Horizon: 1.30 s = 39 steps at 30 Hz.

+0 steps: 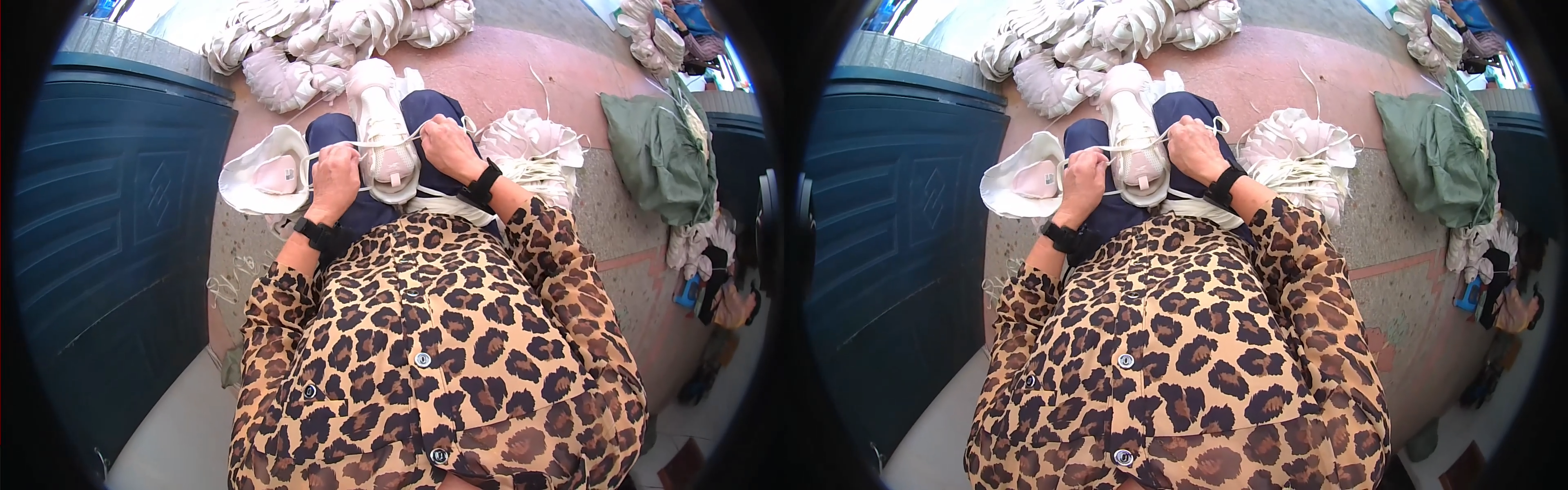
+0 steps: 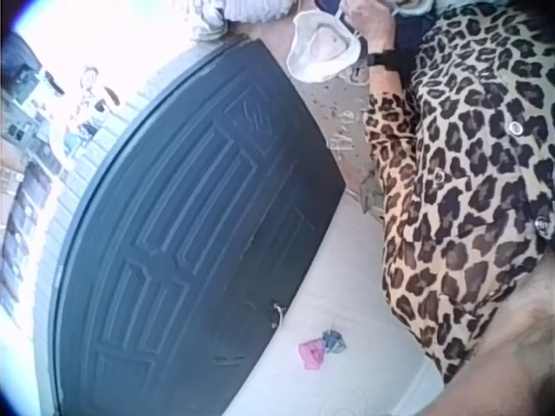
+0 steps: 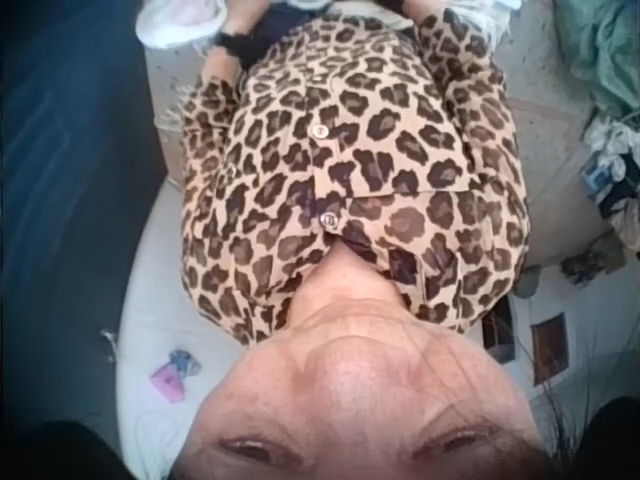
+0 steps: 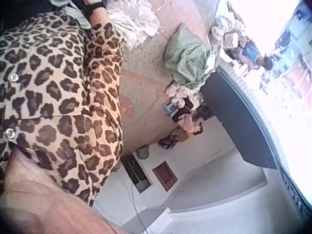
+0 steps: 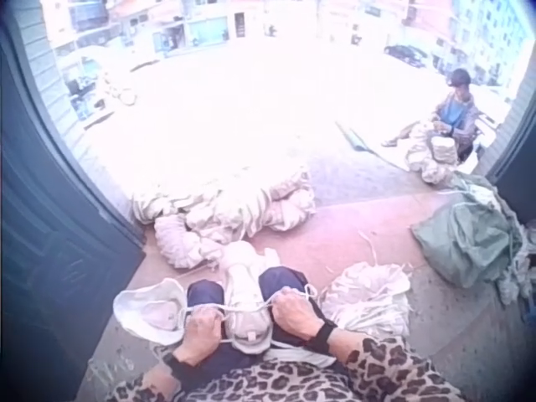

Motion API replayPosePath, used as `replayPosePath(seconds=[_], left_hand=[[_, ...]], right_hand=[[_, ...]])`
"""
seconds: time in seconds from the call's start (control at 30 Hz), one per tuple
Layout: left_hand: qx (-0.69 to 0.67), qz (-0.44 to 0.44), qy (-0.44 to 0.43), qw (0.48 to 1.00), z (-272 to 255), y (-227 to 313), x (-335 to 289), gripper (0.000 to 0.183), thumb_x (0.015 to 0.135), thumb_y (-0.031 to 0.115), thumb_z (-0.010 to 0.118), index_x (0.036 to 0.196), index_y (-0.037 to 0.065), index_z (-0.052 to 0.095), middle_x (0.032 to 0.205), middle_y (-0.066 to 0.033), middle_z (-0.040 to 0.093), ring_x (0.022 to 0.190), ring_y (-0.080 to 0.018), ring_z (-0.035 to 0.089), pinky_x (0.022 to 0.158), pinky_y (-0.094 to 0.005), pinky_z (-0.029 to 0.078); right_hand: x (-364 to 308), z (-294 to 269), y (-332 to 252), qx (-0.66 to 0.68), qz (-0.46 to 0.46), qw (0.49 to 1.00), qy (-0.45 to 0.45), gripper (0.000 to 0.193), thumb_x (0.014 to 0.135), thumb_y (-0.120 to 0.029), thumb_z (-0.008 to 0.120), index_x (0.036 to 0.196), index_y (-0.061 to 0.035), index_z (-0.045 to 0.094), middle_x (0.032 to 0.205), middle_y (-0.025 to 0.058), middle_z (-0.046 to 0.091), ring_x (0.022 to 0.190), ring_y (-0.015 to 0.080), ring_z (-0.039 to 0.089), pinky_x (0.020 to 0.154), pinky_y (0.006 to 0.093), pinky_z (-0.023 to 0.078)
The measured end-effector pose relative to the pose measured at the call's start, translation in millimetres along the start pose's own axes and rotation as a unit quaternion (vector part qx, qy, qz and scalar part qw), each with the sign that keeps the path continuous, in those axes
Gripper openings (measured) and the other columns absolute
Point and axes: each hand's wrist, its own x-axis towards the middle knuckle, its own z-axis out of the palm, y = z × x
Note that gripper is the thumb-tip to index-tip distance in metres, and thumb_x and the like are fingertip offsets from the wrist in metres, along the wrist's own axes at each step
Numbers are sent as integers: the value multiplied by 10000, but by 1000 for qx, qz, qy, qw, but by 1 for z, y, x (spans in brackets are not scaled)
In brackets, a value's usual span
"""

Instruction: Lacing and preparing shoe components manually.

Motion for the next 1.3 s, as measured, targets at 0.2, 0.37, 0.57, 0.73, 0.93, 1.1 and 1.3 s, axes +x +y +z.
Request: replayPosePath(seconds=[0.2, 0.37, 0.57, 0.73, 0.93, 1.1, 1.3], left_hand=[[-106, -105, -55, 987, -6, 2, 2, 127, 801, 110, 519, 800, 1, 583, 779, -171, 599, 780, -335, 567, 688, -400, 443], [-150, -188, -82, 967, -5, 5, -7, 161, 805, 132, 529, 822, -3, 616, 754, -187, 608, 753, -327, 596, 662, -398, 457], [-33, -147, -19, 988, 10, 3, -3, 161, 790, 162, 527, 776, 35, 625, 736, -152, 615, 727, -319, 585, 665, -414, 456], [57, -78, 0, 995, 17, 3, 1, 137, 769, 151, 517, 710, 56, 596, 725, -114, 605, 727, -289, 560, 628, -417, 424], [136, -14, -2, 991, 22, 14, 7, 109, 732, 125, 514, 667, 69, 581, 702, -84, 596, 733, -248, 552, 627, -384, 392], [145, -18, 39, 988, 9, 22, 11, 132, 731, 218, 582, 704, 91, 602, 719, -39, 600, 778, -215, 515, 667, -363, 352], [234, -23, -35, 971, 2, 33, -3, 228, 717, 282, 623, 830, 84, 629, 776, -31, 601, 827, -206, 498, 671, -365, 354]], right_hand=[[0, -1, 0, -35, -55, 997, -32, 164, 767, -115, 464, 772, -29, 603, 856, 129, 559, 827, 292, 533, 732, 405, 426], [-1, -4, -3, -62, -92, 993, -35, 140, 768, -94, 458, 796, -51, 588, 830, 97, 541, 814, 256, 525, 716, 394, 388], [7, -5, -10, -112, -136, 982, -75, 85, 732, -80, 478, 767, -71, 555, 775, 77, 518, 776, 226, 527, 700, 361, 328], [7, -3, -12, -170, -192, 965, -55, 89, 721, -79, 492, 771, -64, 563, 773, 77, 543, 753, 216, 551, 706, 357, 332], [9, -3, -10, -138, -166, 973, -74, 87, 694, -48, 504, 756, -50, 565, 761, 95, 571, 722, 218, 557, 696, 351, 338], [5, -10, -19, -145, -112, 981, -67, 107, 706, -72, 517, 773, -68, 600, 783, 76, 592, 787, 202, 540, 704, 352, 339], [-10, -9, -24, -178, -89, 980, -11, 124, 710, -124, 530, 745, -76, 639, 831, 75, 566, 867, 211, 484, 734, 369, 319]])
